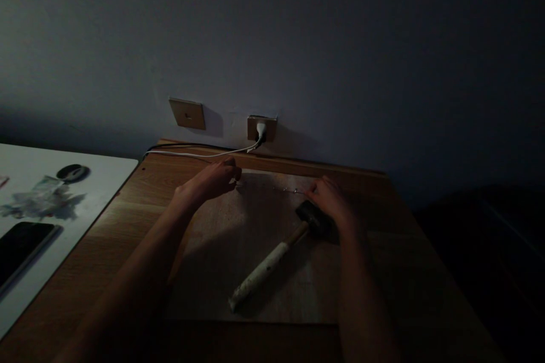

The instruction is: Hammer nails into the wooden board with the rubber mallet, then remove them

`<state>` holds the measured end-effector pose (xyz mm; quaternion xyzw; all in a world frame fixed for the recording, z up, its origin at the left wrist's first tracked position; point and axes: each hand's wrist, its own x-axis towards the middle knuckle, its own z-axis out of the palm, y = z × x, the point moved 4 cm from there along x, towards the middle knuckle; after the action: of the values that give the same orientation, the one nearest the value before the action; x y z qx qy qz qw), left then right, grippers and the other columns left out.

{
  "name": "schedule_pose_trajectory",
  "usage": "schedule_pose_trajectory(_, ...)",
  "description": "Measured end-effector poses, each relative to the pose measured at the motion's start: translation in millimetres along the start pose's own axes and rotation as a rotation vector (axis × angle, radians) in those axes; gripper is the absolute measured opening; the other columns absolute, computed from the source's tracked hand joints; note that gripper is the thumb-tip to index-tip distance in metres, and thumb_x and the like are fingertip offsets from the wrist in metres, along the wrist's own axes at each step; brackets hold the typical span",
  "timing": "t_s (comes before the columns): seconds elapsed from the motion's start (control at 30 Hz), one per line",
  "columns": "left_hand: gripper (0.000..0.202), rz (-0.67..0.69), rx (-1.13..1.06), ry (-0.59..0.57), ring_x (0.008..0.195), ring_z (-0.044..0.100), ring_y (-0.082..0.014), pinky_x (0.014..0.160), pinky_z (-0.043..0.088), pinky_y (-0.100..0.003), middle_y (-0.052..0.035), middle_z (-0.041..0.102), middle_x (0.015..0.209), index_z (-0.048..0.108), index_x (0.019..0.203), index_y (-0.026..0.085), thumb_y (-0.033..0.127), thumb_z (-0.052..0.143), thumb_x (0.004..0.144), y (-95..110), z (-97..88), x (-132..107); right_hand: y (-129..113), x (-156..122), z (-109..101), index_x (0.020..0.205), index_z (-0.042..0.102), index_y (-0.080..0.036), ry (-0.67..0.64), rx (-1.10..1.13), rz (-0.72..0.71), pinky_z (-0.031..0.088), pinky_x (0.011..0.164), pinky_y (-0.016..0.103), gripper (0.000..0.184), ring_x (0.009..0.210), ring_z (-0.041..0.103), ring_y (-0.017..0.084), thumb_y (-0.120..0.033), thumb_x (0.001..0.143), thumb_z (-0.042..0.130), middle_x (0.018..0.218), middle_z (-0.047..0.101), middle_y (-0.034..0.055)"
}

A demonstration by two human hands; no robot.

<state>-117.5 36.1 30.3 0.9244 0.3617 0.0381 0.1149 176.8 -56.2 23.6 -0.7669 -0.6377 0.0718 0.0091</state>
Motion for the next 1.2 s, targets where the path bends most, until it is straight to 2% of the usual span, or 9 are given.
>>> schedule_pose_trajectory(0.13,0.015,0.013,0.017,-0.001,0.086,0.065,-0.0182,0.077,0.049,-0.028,-0.0066,0.063,0.105,0.071,0.097,0.02,0.016,0.063,0.085,2,-2.0,-1,-2,-2,-1,0.087,0.074,-0.016,0.028,0.04,-0.008,0.045,0.087,0.032,0.015,0.1,0.065,0.025,-0.02,0.09,0.06,0.101,0.067,0.0125)
schedule_pose_trajectory(0.43,0.012,0.012,0.015,0.007,0.085,0.065,-0.0183,0.074,0.049,-0.027,-0.0072,0.063,0.107,0.071,0.093,0.019,0.017,0.065,0.084,5,-3.7,0,-2,2,-2,0.091,0.071,-0.02,0.154,0.161,-0.129,0.048,0.084,0.031,0.011,0.092,0.064,0.02,-0.016,0.087,0.061,0.099,0.062,0.0074)
schedule_pose_trajectory(0.6,0.011,-0.007,0.04,0.0,0.086,0.066,-0.0205,0.074,0.049,-0.029,-0.01,0.064,0.108,0.071,0.093,0.016,0.02,0.066,0.085,9,-3.5,2,-12,3,-4,0.094,0.068,-0.021,0.111,0.254,-0.184,0.049,0.082,0.03,0.015,0.088,0.067,0.02,-0.011,0.088,0.058,0.095,0.07,0.0068)
schedule_pose_trajectory(0.77,0.011,-0.007,0.067,-0.005,0.084,0.066,-0.0208,0.073,0.049,-0.03,-0.0114,0.066,0.106,0.07,0.091,0.015,0.023,0.064,0.087,10,-0.4,5,-16,3,-2,0.093,0.069,-0.021,0.069,0.281,-0.173,0.05,0.082,0.029,0.016,0.088,0.071,0.019,-0.01,0.088,0.06,0.094,0.076,0.006)
schedule_pose_trajectory(0.9,0.008,-0.029,0.063,0.001,0.083,0.067,-0.0216,0.069,0.047,-0.029,-0.0098,0.07,0.097,0.067,0.091,0.017,0.021,0.06,0.087,8,3.2,5,-13,6,0,0.092,0.069,-0.022,0.076,0.35,-0.139,0.05,0.082,0.03,0.015,0.088,0.071,0.019,-0.012,0.087,0.06,0.093,0.077,0.0055)
schedule_pose_trajectory(0.97,0.007,-0.036,0.046,0.028,0.078,0.066,-0.0203,0.065,0.045,-0.028,-0.0078,0.071,0.09,0.064,0.091,0.018,0.02,0.059,0.087,7,4.0,6,-11,8,-1,0.09,0.068,-0.022,0.103,0.483,-0.119,0.051,0.078,0.03,0.012,0.084,0.071,0.019,-0.015,0.085,0.06,0.089,0.076,0.0047)
schedule_pose_trajectory(1.07,0.005,-0.017,-0.038,0.109,0.069,0.063,-0.0175,0.061,0.042,-0.027,-0.0047,0.069,0.08,0.062,0.09,0.019,0.021,0.059,0.087,7,2.0,7,-10,10,-6,0.087,0.064,-0.022,0.128,0.84,-0.104,0.053,0.075,0.031,0.008,0.08,0.069,0.019,-0.026,0.082,0.061,0.083,0.072,0.0036)
schedule_pose_trajectory(1.2,0.002,-0.003,-0.389,0.266,0.067,0.06,-0.0133,0.063,0.046,-0.025,-0.0021,0.066,0.076,0.058,0.084,0.018,0.018,0.057,0.083,13,-9.8,10,-9,6,-19,0.091,0.057,-0.024,0.125,1.306,-0.057,0.053,0.068,0.029,0.018,0.079,0.07,0.019,-0.038,0.08,0.057,0.08,0.065,0.0012)
